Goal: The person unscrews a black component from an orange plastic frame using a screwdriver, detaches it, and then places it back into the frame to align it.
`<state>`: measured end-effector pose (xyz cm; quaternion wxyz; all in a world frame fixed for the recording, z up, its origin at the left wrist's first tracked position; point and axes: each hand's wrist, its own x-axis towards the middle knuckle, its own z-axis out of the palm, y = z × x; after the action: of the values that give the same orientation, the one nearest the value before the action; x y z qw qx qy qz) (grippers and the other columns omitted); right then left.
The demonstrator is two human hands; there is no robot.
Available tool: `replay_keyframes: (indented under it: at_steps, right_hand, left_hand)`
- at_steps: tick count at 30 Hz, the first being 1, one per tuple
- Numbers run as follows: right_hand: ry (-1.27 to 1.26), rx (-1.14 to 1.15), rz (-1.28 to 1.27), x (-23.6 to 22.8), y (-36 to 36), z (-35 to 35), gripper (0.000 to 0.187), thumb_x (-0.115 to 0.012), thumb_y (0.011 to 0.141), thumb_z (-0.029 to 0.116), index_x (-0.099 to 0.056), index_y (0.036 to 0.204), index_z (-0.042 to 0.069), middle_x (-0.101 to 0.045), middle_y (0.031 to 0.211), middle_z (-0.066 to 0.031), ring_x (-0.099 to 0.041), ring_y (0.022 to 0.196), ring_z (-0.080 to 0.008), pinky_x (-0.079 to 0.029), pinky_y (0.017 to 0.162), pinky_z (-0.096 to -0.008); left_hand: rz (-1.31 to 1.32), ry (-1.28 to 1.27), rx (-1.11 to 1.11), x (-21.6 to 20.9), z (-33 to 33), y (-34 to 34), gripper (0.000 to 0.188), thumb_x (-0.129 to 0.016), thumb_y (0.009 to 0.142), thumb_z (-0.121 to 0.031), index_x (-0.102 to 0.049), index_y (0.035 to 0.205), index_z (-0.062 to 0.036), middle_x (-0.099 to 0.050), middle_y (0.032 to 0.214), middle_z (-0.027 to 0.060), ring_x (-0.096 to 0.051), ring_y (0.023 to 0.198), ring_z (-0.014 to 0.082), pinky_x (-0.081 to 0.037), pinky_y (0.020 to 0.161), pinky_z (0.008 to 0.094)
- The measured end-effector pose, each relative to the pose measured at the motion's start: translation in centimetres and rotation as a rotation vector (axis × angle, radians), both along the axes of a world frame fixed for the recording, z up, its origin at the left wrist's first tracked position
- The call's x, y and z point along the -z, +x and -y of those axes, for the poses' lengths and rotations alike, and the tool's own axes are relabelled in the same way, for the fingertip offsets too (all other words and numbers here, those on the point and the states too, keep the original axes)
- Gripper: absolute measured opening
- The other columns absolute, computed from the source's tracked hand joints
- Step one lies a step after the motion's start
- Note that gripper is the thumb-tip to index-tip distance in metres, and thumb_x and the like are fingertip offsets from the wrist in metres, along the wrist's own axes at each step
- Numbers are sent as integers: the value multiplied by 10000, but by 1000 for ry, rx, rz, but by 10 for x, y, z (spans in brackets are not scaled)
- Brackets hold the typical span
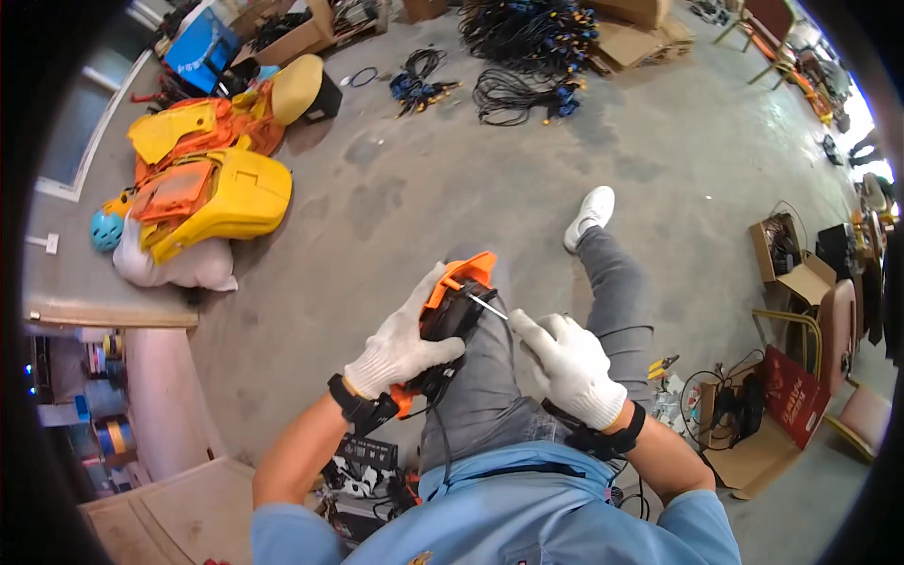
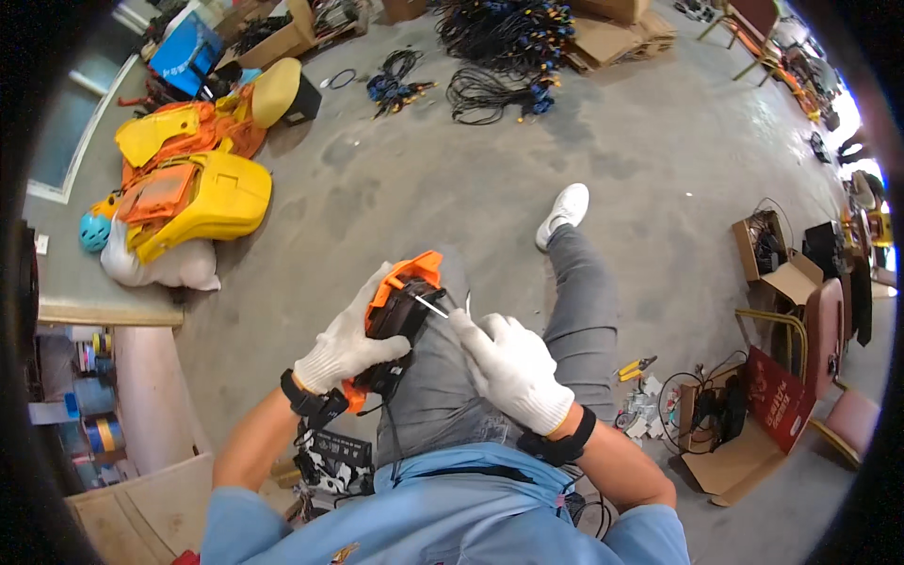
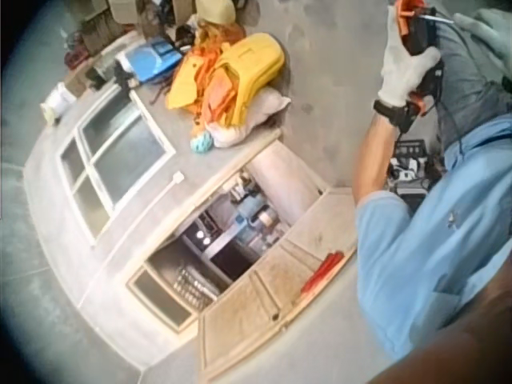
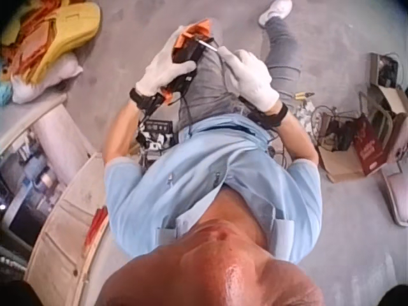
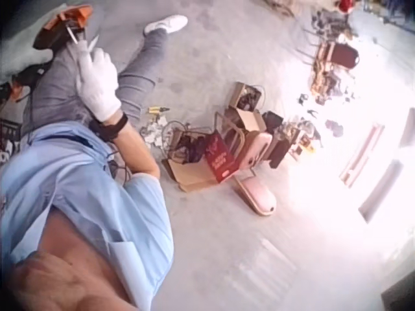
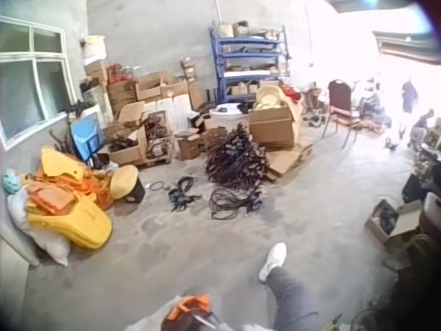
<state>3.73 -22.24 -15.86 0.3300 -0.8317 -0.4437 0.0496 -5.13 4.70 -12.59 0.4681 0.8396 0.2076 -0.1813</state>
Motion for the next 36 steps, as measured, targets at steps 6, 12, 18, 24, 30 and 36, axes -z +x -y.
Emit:
replay_keyframes:
  at_steps: [6,12,18,24,30,36]
  right_hand:
    - [253,190,-1749,-11,24,-4,427,-642,1047,131,-581,1439,-24,-600,864,22,-514,617,-67,-447,521,-285]
    - [215,62,-544,11,-1,-8,366,-730,978,90,-611,1316,13,-697,993,-121,-695,795,-236,-556,694,-378]
    - [105,71,-150,2,-3,-4,362,-773,922,64,-659,1265,50,-687,1099,-177,-695,936,-410,-571,812,-478]
    - [225,56,-99,15,1,0,284,-732,969,91,-676,1239,21,-691,952,-110,-662,720,-281,-540,633,-384]
    - [199,241,-1488,-15,11,-5,266,-685,1025,157,-667,1222,-20,-627,890,0,-499,592,-46,-369,481,-221]
    - [296,82,-348,9,-2,-5,353,-761,952,106,-680,1288,37,-699,992,-170,-713,886,-325,-580,803,-407]
  left_hand:
    - [41,7,26,7,-3,-8,1175,-849,788,-355,-222,1758,-142,-507,1635,272,-542,1480,422,-419,1242,431]
    - [147,-25,39,24,-9,-12,1180,-865,798,-362,-209,1763,-189,-523,1621,266,-546,1476,424,-429,1235,446]
    - [125,-70,-7,23,-8,-16,1164,-857,807,-350,-211,1762,-186,-490,1647,266,-525,1490,437,-421,1243,450]
    - [146,-5,18,24,-1,-13,1171,-887,818,-299,-214,1761,-129,-478,1672,205,-503,1523,344,-371,1277,411]
    - [100,-11,16,17,-2,-12,1155,-842,811,-348,-206,1764,-204,-507,1631,264,-528,1489,434,-427,1236,445]
    - [25,-44,-10,21,-6,-13,1180,-855,806,-353,-190,1767,-190,-517,1624,261,-535,1482,429,-425,1238,444]
